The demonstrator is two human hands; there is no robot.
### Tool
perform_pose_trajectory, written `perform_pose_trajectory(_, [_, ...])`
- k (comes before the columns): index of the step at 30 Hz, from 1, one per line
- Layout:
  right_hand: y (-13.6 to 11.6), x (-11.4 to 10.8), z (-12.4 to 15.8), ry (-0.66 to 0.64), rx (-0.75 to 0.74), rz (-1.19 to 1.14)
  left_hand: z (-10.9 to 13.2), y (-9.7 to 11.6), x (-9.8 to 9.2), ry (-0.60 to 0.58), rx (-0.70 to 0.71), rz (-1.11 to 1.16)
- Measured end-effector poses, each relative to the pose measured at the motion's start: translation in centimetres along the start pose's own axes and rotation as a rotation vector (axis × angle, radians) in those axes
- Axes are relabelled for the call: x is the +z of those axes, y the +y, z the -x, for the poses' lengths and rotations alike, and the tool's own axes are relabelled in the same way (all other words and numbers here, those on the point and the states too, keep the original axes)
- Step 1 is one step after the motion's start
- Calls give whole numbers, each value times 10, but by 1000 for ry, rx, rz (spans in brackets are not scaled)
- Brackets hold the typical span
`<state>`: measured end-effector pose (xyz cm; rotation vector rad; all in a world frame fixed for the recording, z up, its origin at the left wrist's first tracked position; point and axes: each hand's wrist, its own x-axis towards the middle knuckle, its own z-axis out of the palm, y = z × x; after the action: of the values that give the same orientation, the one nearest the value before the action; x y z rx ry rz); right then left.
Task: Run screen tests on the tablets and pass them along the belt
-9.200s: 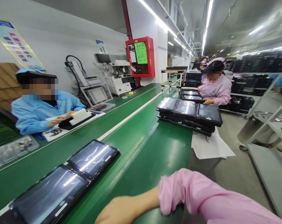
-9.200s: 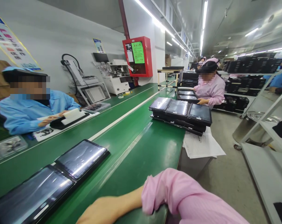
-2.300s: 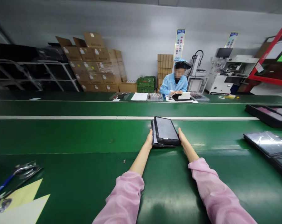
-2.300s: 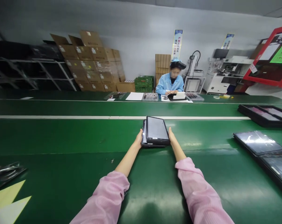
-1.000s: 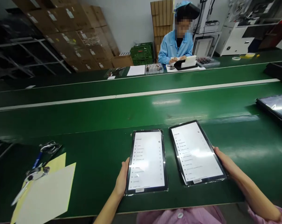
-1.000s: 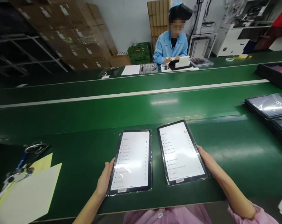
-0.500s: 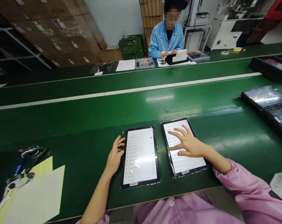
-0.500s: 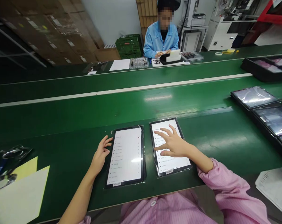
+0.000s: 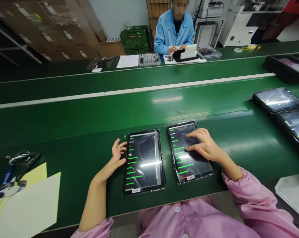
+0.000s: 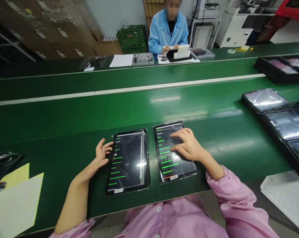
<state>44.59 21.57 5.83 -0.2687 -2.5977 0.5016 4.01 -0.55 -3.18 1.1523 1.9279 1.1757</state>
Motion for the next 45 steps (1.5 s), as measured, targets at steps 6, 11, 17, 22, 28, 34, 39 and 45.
perform_pose_trajectory(6, [-9,6,-2,-128,-41,28,7,-1,-3,-102,16,27])
perform_pose_trajectory(11, [-7,9,0,-119,-82,8,16,19,-4,-210,5,-9])
perform_pose_trajectory(17, [-7,11,0,-31,-106,27,24,40,2,-311,29,-108])
perform_pose_trajectory(22, [-2,6,4,89,-144,137,26,41,0,-368,37,-112])
perform_pose_trajectory(28, [8,-5,9,403,44,139,26,43,1,-322,-52,2])
perform_pose_trajectory(34, [16,15,3,235,9,186,23,48,18,-175,-134,-106])
perform_pose_trajectory(39, [9,23,5,144,8,124,21,46,22,-115,-143,-160])
perform_pose_trajectory(45, [1,25,3,98,-72,36,23,48,21,-116,-138,-195])
